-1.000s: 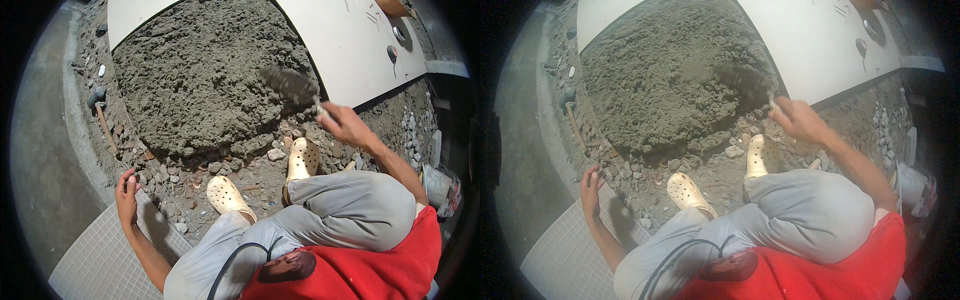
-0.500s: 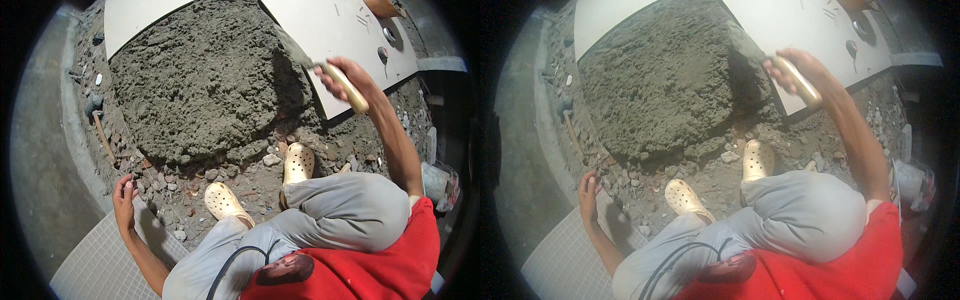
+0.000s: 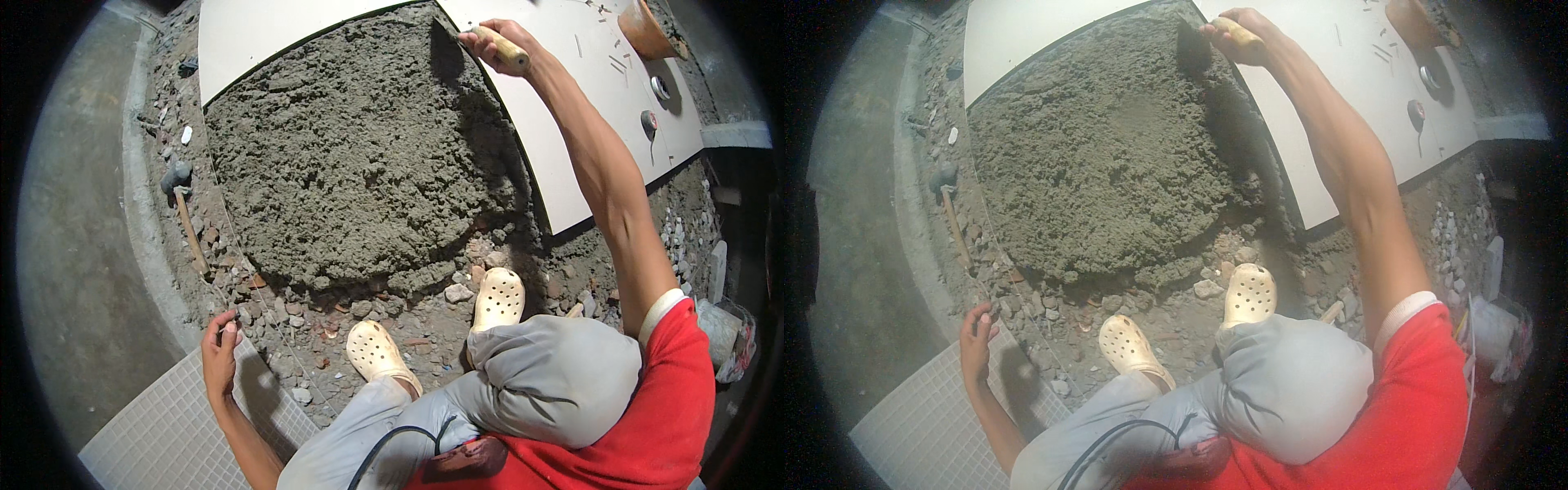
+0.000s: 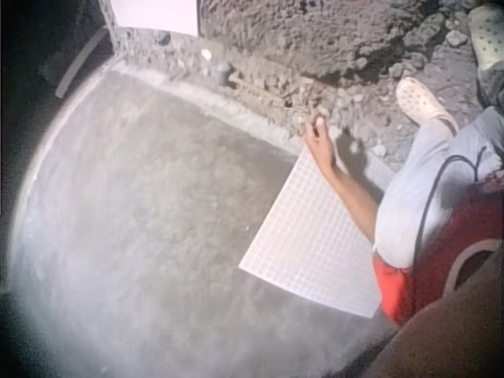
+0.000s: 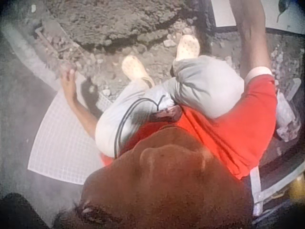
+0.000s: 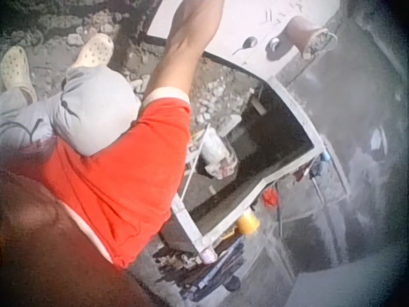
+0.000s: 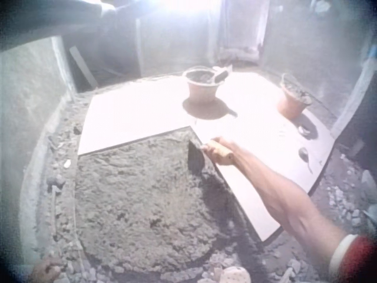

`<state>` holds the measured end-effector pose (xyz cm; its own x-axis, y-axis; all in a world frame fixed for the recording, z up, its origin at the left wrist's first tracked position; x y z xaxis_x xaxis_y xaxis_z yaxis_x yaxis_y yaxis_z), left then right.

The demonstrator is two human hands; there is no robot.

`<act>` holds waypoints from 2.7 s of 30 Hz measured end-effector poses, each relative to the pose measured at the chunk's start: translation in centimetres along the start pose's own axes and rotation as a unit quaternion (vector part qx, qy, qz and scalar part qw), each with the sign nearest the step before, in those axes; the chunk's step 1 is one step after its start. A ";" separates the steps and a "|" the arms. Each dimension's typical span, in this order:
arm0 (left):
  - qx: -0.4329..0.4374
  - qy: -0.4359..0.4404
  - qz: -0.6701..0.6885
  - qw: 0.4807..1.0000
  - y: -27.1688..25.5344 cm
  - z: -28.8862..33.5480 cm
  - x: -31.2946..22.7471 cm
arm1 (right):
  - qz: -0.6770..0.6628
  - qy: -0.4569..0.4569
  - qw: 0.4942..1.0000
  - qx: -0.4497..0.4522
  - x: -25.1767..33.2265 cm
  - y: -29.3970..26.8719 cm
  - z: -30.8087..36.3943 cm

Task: The person spreads wet cement on the floor using a trowel, levels the surface, and applies cement to the back of a tile. The person then places the tile onto the prepared cement bed and presses it into place.

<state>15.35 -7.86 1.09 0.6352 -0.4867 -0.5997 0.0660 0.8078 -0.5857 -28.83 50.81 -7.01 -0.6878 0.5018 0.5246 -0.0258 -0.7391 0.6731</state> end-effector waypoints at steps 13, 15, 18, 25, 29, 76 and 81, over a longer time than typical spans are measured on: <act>0.012 0.026 0.002 1.000 0.3 -1.6 0.0 | 0.224 -0.028 0.950 -0.217 -6.3 2.2 8.0; 0.017 0.028 -0.007 0.999 0.2 -1.7 0.5 | 0.250 0.000 0.947 -0.203 -8.2 2.4 12.7; 0.021 0.032 -0.001 0.999 -0.1 -1.9 1.1 | 0.187 0.057 0.948 -0.253 -11.9 1.9 19.0; 0.024 0.036 0.008 0.999 -0.2 -2.5 1.4 | 0.133 0.124 0.918 -0.352 -18.5 1.1 30.1; 0.026 0.041 0.004 0.999 0.1 -2.4 1.2 | 0.053 0.143 0.920 -0.360 -20.4 1.5 33.6; 0.129 -0.052 0.041 0.989 -0.1 1.8 -9.1 | 0.634 -0.431 0.639 -0.053 -11.7 18.5 24.4; 0.167 0.013 -0.033 0.985 -4.9 8.9 -19.5 | 0.743 0.052 0.666 -0.041 -12.7 18.1 25.6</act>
<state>9.49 0.67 20.49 0.6005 -0.5474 -0.5829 0.3594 0.8359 -0.4148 -2.03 42.53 11.88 -0.0448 -0.8420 0.5377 0.7034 -0.4088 -0.5816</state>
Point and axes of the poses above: each hand's wrist, its own z-axis away from the middle knuckle, its own y-axis out of the palm, x = y × z, the point moved 4 cm from there along -z, towards the middle knuckle, and after that the axes turned 6 degrees about -z, right-handed, at the moved point
